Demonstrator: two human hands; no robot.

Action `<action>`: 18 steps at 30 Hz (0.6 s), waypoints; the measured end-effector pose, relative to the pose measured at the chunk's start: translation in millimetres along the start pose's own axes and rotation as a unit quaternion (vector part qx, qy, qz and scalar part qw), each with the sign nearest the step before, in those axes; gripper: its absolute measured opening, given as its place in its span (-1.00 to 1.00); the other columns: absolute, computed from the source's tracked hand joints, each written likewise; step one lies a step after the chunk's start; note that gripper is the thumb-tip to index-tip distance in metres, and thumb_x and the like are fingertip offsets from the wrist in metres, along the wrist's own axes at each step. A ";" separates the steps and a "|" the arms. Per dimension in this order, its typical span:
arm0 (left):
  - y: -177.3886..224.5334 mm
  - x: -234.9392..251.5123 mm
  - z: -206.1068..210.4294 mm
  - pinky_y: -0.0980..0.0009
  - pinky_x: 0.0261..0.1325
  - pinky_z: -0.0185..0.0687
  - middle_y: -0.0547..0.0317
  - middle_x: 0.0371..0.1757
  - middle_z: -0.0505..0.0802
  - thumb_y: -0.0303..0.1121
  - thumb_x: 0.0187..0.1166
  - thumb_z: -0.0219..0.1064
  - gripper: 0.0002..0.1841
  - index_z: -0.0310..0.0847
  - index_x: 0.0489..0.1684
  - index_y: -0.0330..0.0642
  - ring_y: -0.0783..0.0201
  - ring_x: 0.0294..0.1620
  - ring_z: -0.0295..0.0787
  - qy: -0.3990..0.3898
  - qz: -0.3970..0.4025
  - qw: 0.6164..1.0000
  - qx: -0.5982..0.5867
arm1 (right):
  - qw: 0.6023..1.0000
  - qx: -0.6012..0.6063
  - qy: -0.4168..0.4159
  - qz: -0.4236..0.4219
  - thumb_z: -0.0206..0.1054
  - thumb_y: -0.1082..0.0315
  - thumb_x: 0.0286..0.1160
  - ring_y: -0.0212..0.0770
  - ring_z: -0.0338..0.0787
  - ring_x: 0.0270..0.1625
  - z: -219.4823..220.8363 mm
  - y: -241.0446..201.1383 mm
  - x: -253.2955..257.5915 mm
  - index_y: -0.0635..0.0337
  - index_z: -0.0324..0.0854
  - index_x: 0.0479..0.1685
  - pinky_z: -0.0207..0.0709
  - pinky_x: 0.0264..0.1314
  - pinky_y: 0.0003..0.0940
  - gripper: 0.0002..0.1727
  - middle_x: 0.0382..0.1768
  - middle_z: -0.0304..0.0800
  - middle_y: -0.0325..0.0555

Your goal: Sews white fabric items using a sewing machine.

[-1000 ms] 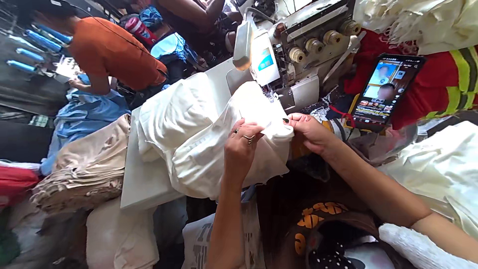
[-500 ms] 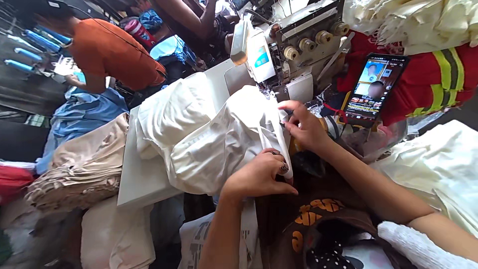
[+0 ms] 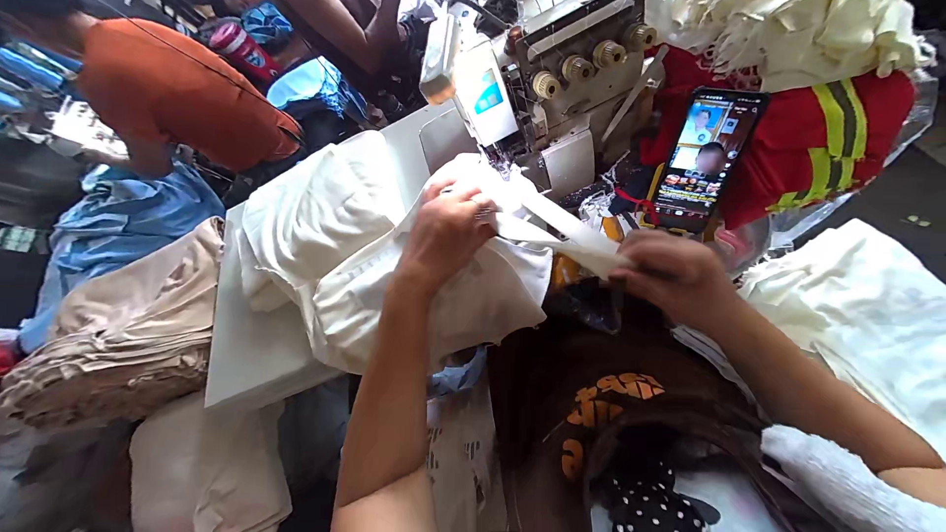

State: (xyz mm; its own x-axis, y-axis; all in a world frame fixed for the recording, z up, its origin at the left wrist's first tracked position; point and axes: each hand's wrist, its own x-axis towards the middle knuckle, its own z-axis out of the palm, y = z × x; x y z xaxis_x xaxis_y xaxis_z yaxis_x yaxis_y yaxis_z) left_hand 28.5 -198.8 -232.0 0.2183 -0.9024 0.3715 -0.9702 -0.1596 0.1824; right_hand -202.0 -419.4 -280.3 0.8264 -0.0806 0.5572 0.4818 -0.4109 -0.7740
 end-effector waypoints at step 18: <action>39.7 9.7 28.3 -0.45 0.70 -0.05 0.07 0.39 0.80 -0.37 0.63 0.28 -0.75 0.87 0.08 0.04 -0.06 0.64 0.52 -0.013 0.023 1.000 -0.011 | 0.995 0.076 -0.003 0.068 0.40 0.55 0.42 -0.52 0.81 -0.23 -15.9 1.0 -23.3 0.21 0.76 0.13 0.77 -0.18 -0.59 -0.70 0.00 0.87 -0.25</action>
State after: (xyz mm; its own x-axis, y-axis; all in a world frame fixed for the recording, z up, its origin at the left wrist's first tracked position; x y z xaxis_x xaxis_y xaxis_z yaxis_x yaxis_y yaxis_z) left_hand -10.9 -225.2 -246.9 0.1714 -0.9184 0.3566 -0.9763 -0.1097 0.1868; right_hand -225.4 -432.3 -289.3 0.8883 -0.1196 0.4434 0.4042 -0.2550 -0.8784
